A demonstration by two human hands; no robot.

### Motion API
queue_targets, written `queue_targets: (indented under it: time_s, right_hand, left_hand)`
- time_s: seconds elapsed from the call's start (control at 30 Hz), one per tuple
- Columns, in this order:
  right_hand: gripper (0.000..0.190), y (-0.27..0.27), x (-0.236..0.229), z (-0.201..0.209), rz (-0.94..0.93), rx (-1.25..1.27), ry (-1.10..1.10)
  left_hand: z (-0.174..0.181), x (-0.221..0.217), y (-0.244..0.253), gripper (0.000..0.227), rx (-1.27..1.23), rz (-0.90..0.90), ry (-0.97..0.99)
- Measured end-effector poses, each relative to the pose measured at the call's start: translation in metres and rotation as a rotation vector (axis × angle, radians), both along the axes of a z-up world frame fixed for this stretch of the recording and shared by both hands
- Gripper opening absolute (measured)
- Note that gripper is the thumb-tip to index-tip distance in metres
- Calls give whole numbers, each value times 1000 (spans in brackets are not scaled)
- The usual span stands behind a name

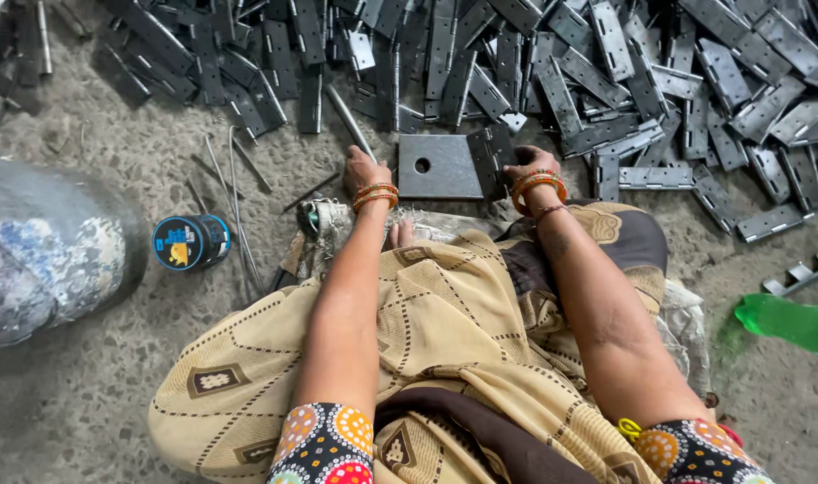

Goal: The person sits on the floor and assembles metal hinges by placing them on a metal block, inserting a pin, and striking it with a metal rod. The person repeatedly picks up hinge parts, aligns them, and uses the rod to secure the pin, then discards the finished hinge.

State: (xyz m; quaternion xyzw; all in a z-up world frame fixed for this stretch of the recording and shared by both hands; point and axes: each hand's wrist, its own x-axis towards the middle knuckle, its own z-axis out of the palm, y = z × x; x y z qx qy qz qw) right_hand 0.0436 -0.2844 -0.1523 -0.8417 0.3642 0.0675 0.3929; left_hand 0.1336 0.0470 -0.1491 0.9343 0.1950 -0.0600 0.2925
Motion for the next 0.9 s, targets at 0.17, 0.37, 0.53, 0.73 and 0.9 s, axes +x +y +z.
queue_targets:
  time_s: [0.17,0.37,0.53,0.73,0.9]
  right_hand:
    - [48,4,0,-10,-76,23,56]
    - [44,3,5,-19,64,-116,-99]
    - [43,1,5,-6,74,-31,-65]
    - [38,14,5,26,90,-63,-83]
    - [34,22,3,53,98,-63,-26]
  left_hand:
    - [5,7,19,22,-105,88,58]
    - [114,6,18,42,-765,273,-56]
    - [224,-18,24,32,-508,-330,-803]
    - [184,-71,-22,30,-426,-807,-909]
    - [125,-90,-22,28,133,-878,190]
